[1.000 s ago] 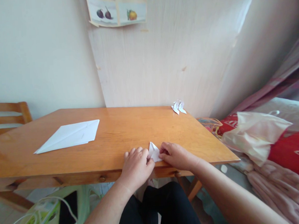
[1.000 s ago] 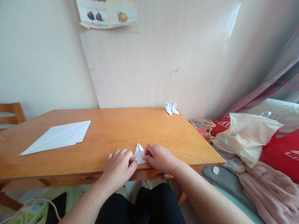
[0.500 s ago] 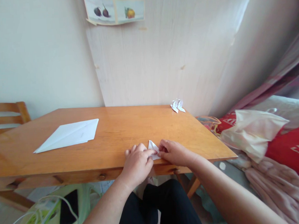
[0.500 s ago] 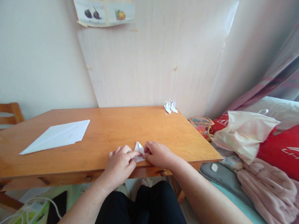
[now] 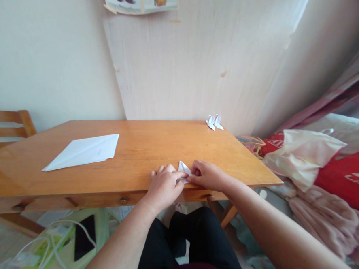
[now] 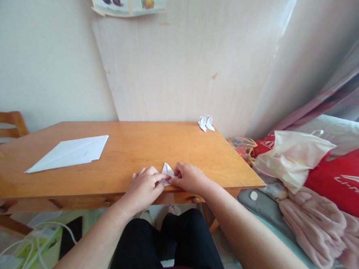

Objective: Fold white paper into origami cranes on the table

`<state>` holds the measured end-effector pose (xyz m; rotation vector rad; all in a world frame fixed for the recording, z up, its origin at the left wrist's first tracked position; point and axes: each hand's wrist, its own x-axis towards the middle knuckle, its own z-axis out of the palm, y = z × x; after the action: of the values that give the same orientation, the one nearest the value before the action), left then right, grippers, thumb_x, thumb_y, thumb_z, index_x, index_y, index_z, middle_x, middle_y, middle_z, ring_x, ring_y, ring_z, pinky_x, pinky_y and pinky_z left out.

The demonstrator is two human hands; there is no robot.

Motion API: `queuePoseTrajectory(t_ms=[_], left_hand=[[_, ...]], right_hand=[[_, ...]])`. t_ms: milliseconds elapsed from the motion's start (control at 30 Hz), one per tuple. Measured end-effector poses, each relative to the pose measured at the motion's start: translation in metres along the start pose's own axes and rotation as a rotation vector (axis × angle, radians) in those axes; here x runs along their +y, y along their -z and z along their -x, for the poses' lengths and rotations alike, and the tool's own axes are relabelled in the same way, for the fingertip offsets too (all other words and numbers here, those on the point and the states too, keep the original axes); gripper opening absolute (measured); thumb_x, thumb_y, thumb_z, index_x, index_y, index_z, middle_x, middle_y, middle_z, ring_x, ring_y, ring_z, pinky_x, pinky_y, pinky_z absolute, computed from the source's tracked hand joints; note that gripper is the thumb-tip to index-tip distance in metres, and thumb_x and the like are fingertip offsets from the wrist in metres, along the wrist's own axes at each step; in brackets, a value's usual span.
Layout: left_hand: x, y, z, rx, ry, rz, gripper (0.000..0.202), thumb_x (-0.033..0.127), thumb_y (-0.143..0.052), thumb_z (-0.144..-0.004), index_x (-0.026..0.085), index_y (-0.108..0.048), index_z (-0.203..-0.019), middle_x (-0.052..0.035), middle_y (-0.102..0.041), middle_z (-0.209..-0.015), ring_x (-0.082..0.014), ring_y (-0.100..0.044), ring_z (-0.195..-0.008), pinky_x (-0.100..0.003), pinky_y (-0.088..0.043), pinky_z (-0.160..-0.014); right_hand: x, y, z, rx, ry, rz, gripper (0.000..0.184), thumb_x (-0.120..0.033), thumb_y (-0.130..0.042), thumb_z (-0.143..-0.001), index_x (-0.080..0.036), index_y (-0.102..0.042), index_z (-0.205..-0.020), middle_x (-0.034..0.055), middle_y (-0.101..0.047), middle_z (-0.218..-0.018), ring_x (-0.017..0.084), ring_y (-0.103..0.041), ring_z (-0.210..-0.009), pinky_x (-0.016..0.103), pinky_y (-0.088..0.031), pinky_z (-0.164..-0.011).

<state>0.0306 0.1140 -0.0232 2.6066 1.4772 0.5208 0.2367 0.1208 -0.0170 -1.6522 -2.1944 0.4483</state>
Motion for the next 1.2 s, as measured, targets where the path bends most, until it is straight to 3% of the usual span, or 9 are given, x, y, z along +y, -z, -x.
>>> queuePoseTrajectory(t_ms=[233, 500, 767, 867, 1000, 1133, 1200], left_hand=[[-0.001, -0.001, 0.000, -0.006, 0.002, -0.027, 0.030, 0.035, -0.052, -0.094, 0.042, -0.071, -0.116, -0.0055, -0.061, -0.105, -0.0278, -0.052, -0.103, -0.040, -0.035, -0.083], [-0.002, -0.001, 0.000, -0.016, -0.005, -0.014, 0.034, 0.031, -0.051, -0.094, 0.042, -0.069, -0.120, -0.0053, -0.062, -0.107, -0.0283, -0.051, -0.105, -0.042, -0.036, -0.088], [-0.001, -0.001, 0.000, -0.016, 0.007, 0.005, 0.034, 0.031, -0.050, -0.094, 0.042, -0.070, -0.119, -0.0055, -0.062, -0.108, -0.0282, -0.052, -0.106, -0.041, -0.036, -0.088], [-0.002, -0.001, 0.000, -0.009, 0.000, 0.007, 0.035, 0.028, -0.051, -0.092, 0.042, -0.071, -0.118, -0.0052, -0.063, -0.109, -0.0279, -0.053, -0.106, -0.040, -0.037, -0.086], [-0.003, -0.003, 0.000, 0.009, -0.016, 0.005, 0.033, 0.033, -0.051, -0.094, 0.043, -0.070, -0.118, -0.0053, -0.063, -0.105, -0.0281, -0.053, -0.104, -0.041, -0.037, -0.085], [-0.002, -0.003, 0.000, 0.005, -0.001, 0.019, 0.031, 0.035, -0.049, -0.096, 0.044, -0.071, -0.117, -0.0056, -0.062, -0.106, -0.0281, -0.053, -0.104, -0.042, -0.037, -0.087], [-0.002, -0.003, -0.001, -0.010, 0.010, 0.029, 0.032, 0.036, -0.049, -0.096, 0.044, -0.071, -0.117, -0.0056, -0.063, -0.106, -0.0281, -0.053, -0.105, -0.043, -0.037, -0.089]], right_hand=[[0.007, 0.008, 0.000, -0.014, -0.115, 0.110, 0.043, -0.061, -0.071, -0.077, -0.020, -0.063, -0.085, 0.0038, -0.067, -0.078, 0.017, -0.056, -0.065, 0.027, -0.030, -0.057], [0.023, 0.015, -0.003, -0.110, -0.033, -0.052, 0.023, -0.038, -0.071, -0.080, -0.018, -0.060, -0.083, 0.0010, -0.065, -0.074, 0.014, -0.055, -0.064, 0.024, -0.033, -0.055], [0.030, 0.020, 0.004, -0.081, 0.019, -0.079, 0.009, -0.023, -0.066, -0.080, -0.018, -0.061, -0.086, -0.0010, -0.064, -0.076, 0.014, -0.057, -0.069, 0.023, -0.038, -0.058], [0.024, 0.020, 0.008, -0.023, 0.029, -0.070, 0.005, -0.018, -0.060, -0.084, -0.017, -0.063, -0.088, 0.0015, -0.066, -0.082, 0.015, -0.059, -0.076, 0.024, -0.041, -0.066], [-0.001, 0.011, 0.026, 0.138, 0.125, 0.009, 0.019, -0.014, -0.050, -0.091, -0.017, -0.067, -0.096, 0.0066, -0.066, -0.096, 0.018, -0.059, -0.091, 0.029, -0.042, -0.082], [-0.026, -0.007, 0.048, 0.120, 0.333, 0.167, 0.025, -0.012, -0.047, -0.093, -0.017, -0.067, -0.107, 0.0093, -0.066, -0.102, 0.022, -0.056, -0.099, 0.033, -0.043, -0.090], [-0.033, -0.014, 0.054, 0.115, 0.337, 0.235, 0.027, -0.012, -0.046, -0.093, -0.016, -0.065, -0.112, 0.0111, -0.066, -0.106, 0.024, -0.055, -0.102, 0.036, -0.043, -0.093]])
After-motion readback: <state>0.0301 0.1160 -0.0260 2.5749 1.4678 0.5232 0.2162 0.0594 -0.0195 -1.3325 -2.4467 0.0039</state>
